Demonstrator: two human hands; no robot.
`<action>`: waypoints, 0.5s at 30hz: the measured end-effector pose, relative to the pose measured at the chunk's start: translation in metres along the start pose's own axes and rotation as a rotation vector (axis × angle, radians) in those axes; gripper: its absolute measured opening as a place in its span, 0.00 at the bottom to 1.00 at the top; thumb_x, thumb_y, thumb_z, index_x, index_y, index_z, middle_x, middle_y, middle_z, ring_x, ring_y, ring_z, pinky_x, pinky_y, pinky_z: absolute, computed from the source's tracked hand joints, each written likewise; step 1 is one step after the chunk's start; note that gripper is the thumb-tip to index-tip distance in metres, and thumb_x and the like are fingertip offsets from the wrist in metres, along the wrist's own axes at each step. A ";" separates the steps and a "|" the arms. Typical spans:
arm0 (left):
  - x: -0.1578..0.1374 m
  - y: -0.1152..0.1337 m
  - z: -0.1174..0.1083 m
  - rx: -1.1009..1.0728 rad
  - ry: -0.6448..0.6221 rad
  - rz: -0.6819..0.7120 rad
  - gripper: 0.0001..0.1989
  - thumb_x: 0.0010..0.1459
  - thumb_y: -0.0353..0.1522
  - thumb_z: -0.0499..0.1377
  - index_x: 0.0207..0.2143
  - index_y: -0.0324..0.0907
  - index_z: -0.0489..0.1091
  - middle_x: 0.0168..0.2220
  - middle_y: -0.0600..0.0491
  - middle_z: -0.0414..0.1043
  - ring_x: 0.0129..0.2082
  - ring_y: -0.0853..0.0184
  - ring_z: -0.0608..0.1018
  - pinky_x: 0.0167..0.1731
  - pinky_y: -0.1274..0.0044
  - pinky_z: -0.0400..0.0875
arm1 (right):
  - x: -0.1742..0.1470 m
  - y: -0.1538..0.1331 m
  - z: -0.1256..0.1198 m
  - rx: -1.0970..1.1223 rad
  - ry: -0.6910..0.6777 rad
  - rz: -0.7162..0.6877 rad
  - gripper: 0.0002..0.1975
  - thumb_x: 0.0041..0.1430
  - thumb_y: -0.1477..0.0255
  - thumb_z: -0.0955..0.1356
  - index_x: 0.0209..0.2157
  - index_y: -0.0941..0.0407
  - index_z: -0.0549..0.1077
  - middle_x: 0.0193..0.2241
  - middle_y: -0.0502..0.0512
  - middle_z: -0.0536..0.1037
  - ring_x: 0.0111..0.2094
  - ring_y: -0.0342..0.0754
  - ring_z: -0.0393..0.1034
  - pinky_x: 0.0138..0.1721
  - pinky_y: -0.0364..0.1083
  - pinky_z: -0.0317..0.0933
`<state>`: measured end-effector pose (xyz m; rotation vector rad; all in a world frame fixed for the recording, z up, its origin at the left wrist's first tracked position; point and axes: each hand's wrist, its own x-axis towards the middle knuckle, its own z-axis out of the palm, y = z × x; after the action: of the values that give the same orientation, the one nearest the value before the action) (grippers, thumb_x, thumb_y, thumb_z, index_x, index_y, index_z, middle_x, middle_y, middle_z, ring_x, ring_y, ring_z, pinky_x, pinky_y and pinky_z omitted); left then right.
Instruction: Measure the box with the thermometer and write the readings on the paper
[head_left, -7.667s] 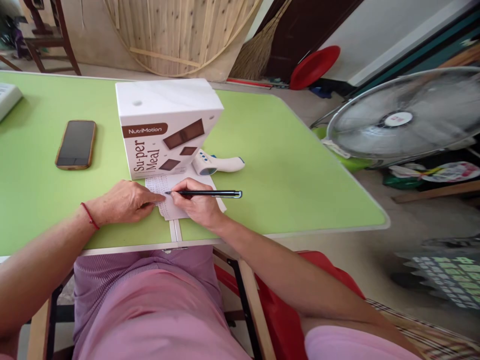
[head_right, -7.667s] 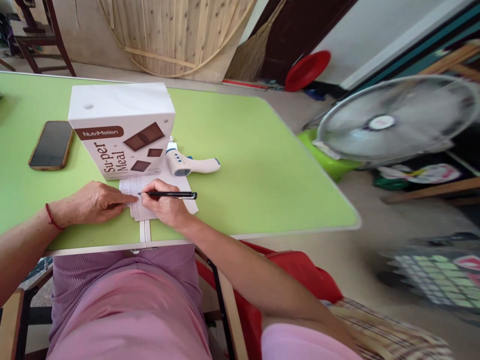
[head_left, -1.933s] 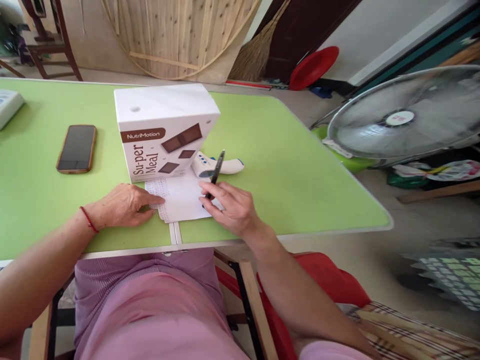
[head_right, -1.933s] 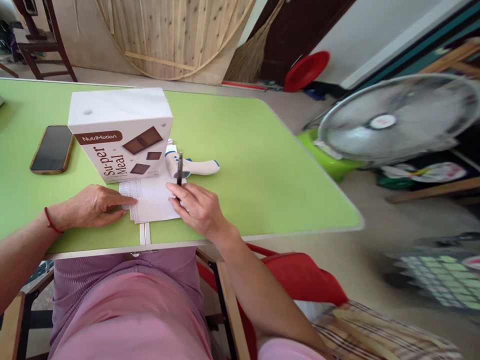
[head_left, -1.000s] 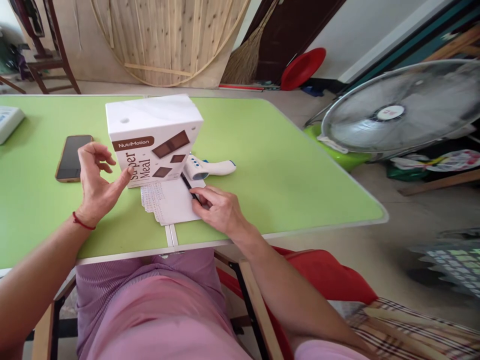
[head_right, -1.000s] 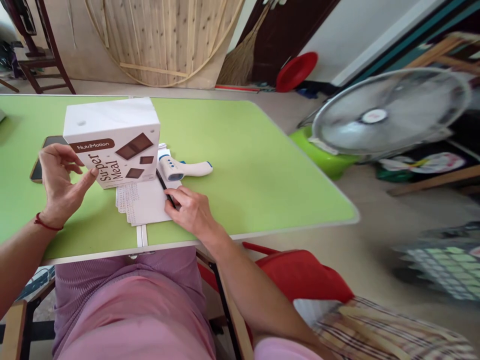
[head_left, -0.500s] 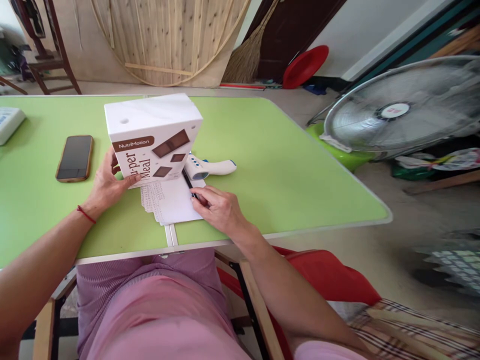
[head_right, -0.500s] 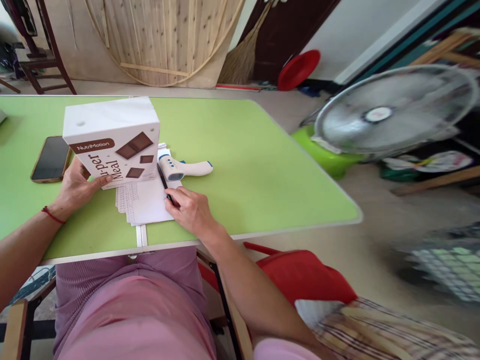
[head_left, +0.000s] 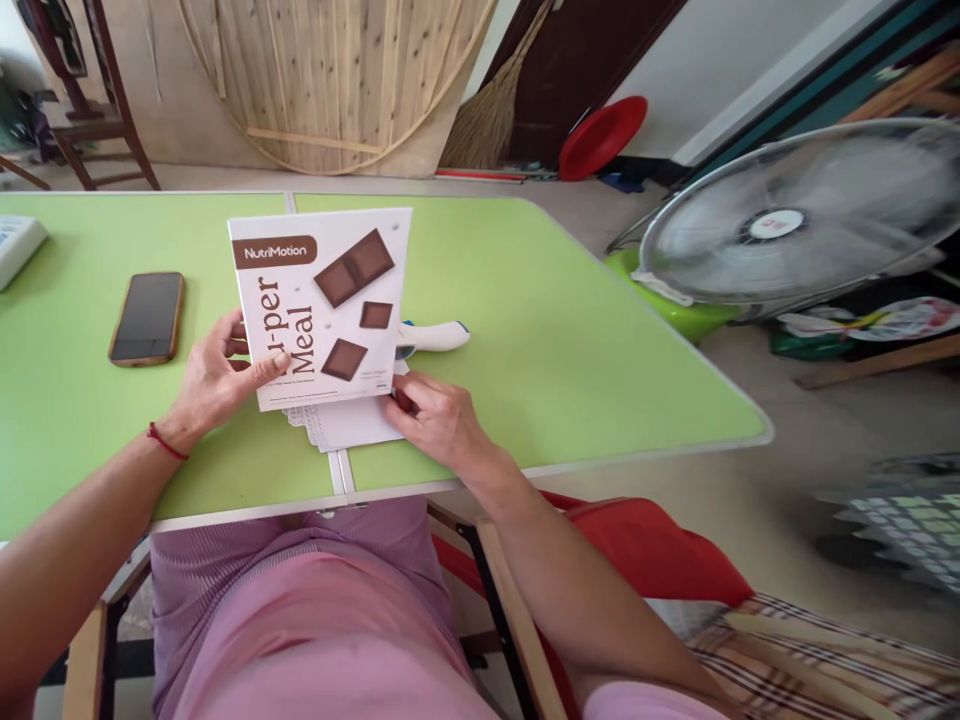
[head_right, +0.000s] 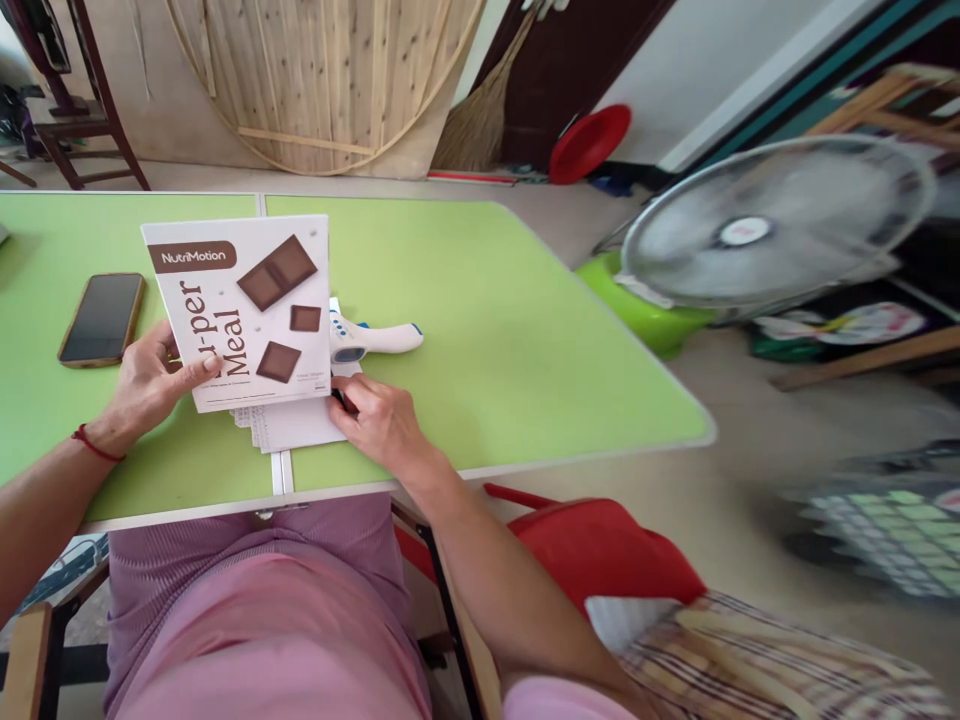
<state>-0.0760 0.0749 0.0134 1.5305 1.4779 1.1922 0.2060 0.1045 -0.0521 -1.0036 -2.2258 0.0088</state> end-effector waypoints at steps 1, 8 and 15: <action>0.000 0.000 0.000 0.026 -0.023 -0.001 0.37 0.45 0.55 0.70 0.50 0.40 0.70 0.49 0.43 0.78 0.45 0.53 0.80 0.40 0.66 0.78 | 0.000 0.000 0.000 0.003 -0.005 0.002 0.12 0.64 0.71 0.65 0.36 0.58 0.81 0.23 0.54 0.77 0.23 0.43 0.68 0.26 0.41 0.58; 0.001 -0.003 -0.002 -0.039 -0.202 0.005 0.38 0.52 0.54 0.67 0.55 0.40 0.65 0.57 0.42 0.73 0.55 0.49 0.76 0.54 0.59 0.74 | -0.003 0.000 -0.005 0.171 -0.011 0.120 0.15 0.68 0.65 0.63 0.40 0.57 0.80 0.29 0.56 0.80 0.28 0.45 0.73 0.29 0.42 0.63; 0.000 -0.005 -0.001 -0.054 -0.236 0.040 0.38 0.53 0.52 0.67 0.58 0.42 0.64 0.57 0.43 0.73 0.56 0.49 0.76 0.56 0.58 0.73 | 0.023 0.039 -0.019 -0.096 -0.038 0.261 0.14 0.59 0.76 0.64 0.45 0.59 0.77 0.44 0.65 0.80 0.44 0.57 0.75 0.44 0.55 0.71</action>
<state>-0.0787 0.0756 0.0089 1.6093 1.2561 1.0261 0.2321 0.1427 -0.0347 -1.3505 -2.1304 0.0376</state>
